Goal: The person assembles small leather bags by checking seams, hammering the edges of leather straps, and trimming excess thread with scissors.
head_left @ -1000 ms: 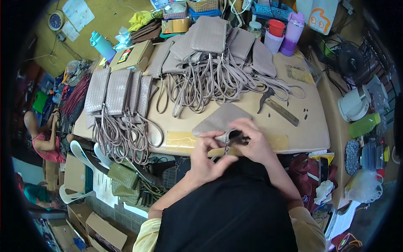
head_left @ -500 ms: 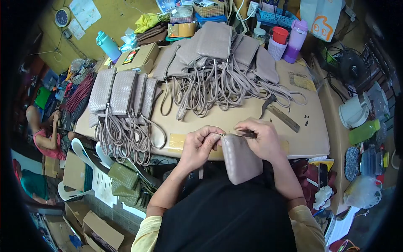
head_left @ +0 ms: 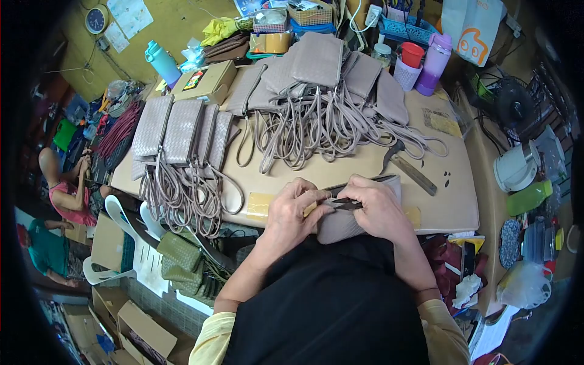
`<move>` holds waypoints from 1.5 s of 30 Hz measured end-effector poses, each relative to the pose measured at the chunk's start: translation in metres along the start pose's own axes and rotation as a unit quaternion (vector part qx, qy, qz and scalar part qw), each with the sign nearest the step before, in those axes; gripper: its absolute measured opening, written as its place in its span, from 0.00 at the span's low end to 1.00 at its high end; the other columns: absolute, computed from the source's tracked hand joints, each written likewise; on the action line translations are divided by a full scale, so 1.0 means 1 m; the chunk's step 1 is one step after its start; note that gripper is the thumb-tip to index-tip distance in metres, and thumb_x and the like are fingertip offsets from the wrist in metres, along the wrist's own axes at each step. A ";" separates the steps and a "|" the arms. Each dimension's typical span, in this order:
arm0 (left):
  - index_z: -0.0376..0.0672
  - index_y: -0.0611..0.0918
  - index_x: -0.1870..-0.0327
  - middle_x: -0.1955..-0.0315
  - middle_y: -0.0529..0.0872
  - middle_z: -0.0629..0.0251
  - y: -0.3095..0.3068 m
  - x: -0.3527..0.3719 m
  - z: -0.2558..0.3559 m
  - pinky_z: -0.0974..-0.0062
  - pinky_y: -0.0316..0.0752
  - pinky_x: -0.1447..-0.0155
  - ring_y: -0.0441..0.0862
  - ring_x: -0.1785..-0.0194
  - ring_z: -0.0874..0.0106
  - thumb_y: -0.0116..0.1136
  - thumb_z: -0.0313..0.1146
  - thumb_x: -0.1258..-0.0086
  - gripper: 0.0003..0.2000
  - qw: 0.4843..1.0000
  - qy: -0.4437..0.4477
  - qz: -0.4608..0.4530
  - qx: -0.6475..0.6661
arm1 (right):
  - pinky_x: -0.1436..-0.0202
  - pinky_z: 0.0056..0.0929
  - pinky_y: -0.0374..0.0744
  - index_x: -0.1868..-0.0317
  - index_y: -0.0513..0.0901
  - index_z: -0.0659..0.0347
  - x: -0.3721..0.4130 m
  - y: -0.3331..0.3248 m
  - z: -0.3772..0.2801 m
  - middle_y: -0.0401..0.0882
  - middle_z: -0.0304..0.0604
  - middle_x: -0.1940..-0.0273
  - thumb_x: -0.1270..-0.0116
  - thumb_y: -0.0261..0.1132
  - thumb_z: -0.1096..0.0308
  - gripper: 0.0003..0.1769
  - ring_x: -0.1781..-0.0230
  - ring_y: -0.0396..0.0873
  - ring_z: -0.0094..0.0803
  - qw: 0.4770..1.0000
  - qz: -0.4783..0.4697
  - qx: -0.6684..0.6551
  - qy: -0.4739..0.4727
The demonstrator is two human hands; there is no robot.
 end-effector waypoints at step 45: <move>0.38 0.67 0.44 0.54 0.82 0.59 0.034 0.026 -0.043 0.86 0.73 0.59 0.78 0.62 0.82 0.63 0.21 0.35 0.22 0.862 -0.161 0.094 0.471 | 0.66 0.24 0.73 0.66 0.80 0.66 -0.006 0.011 0.009 0.75 0.40 0.68 0.44 0.67 0.81 0.06 0.70 0.74 0.26 0.955 0.220 -0.197 -0.031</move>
Point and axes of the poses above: each hand's wrist, its own x-axis away from the middle knuckle, its own y-axis out of the palm, z = x × y, the point moved 8 cm from there along -x, towards the middle knuckle
